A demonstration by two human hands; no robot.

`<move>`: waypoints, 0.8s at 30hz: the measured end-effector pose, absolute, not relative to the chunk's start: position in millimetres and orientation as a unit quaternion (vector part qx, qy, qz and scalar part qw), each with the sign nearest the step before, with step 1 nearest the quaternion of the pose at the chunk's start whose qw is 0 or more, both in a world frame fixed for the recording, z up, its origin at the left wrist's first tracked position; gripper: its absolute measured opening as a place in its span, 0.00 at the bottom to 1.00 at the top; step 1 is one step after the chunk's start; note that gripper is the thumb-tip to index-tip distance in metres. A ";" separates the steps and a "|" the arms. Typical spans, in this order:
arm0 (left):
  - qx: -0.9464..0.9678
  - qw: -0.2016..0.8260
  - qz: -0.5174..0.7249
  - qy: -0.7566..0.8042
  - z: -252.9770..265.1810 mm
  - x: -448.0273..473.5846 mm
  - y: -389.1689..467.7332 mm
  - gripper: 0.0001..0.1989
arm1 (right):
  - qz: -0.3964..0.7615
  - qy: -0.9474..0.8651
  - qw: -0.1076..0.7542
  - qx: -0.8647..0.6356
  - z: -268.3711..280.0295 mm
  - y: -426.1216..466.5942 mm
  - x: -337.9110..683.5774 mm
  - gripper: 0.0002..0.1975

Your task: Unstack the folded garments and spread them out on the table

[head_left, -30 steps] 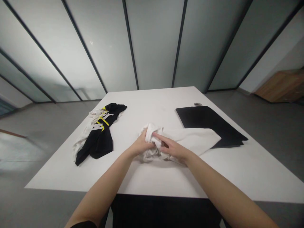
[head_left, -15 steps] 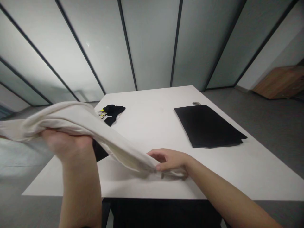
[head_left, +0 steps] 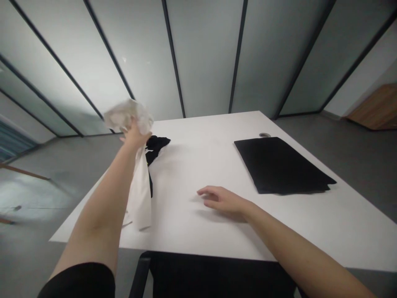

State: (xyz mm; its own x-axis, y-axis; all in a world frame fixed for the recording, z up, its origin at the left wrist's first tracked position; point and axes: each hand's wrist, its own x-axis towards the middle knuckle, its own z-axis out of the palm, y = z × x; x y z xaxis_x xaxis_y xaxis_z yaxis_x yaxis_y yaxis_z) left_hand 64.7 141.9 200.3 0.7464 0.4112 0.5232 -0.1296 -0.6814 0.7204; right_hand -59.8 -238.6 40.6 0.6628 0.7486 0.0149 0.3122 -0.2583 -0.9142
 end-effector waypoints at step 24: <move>0.980 0.033 0.001 0.194 29.2 34.9 66.2 0.31 | 0.037 -0.108 0.202 -0.973 17.0 -373.1 28.8 0.49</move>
